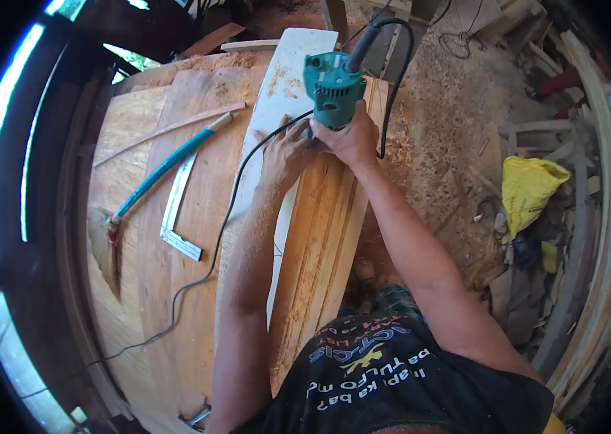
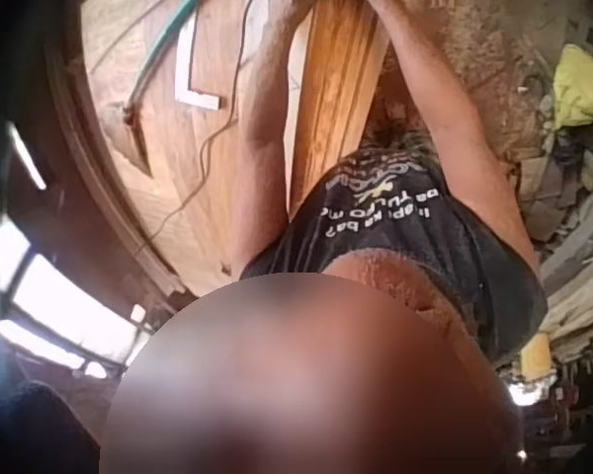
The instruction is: The person uses a power router to edge a wooden board, moving the tool steadily along the length of the wood while bracing the board with their other hand.
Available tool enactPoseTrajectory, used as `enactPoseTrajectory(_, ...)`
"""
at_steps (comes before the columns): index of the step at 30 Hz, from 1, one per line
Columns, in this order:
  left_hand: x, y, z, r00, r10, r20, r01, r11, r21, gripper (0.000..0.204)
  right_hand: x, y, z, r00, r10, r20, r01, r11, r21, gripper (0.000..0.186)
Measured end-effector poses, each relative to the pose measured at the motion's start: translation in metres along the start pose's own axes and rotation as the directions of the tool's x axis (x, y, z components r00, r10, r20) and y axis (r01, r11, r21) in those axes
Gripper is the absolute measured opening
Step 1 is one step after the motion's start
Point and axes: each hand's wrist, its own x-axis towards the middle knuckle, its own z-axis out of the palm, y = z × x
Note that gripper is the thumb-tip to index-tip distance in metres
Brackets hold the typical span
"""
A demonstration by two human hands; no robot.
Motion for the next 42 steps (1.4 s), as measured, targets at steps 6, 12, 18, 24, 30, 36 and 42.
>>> enactPoseTrajectory(6, 0.018, 0.013, -0.004, 0.994, -0.075, 0.077, 0.073, 0.997, 0.028, 0.029, 0.025, 0.031, 0.004, 0.995, -0.089, -0.053, 0.087, 0.995, -0.042, 0.070)
enactPoseTrajectory(12, 0.026, 0.005, -0.001, 0.993, -0.105, 0.049, 0.105, 0.995, 0.000, 0.027, 0.035, 0.024, 0.008, 0.991, -0.131, -0.035, 0.133, 0.991, 0.030, 0.066)
enactPoseTrajectory(18, 0.038, 0.009, -0.001, 0.995, -0.090, 0.034, 0.090, 0.996, -0.014, 0.026, 0.048, 0.029, 0.006, 0.987, -0.155, -0.051, 0.158, 0.986, 0.060, 0.065)
enactPoseTrajectory(24, 0.045, -0.013, 0.016, 1.000, -0.004, -0.003, 0.004, 0.996, -0.094, 0.024, 0.056, 0.029, 0.011, 0.984, -0.177, -0.016, 0.177, 0.981, 0.083, 0.070)
enactPoseTrajectory(30, 0.054, -0.003, 0.015, 1.000, -0.016, -0.006, 0.016, 0.999, -0.042, 0.022, 0.071, 0.043, 0.005, 0.986, -0.164, 0.009, 0.162, 0.983, 0.090, 0.068)
enactPoseTrajectory(36, 0.057, -0.005, 0.011, 0.997, -0.063, 0.043, 0.065, 0.997, -0.047, 0.021, 0.068, 0.031, 0.008, 0.984, -0.175, -0.023, 0.176, 0.980, 0.090, 0.065)
enactPoseTrajectory(42, 0.064, -0.003, 0.012, 0.999, -0.046, 0.006, 0.046, 0.997, -0.062, 0.020, 0.077, 0.034, 0.004, 0.982, -0.186, -0.015, 0.187, 0.976, 0.112, 0.062)
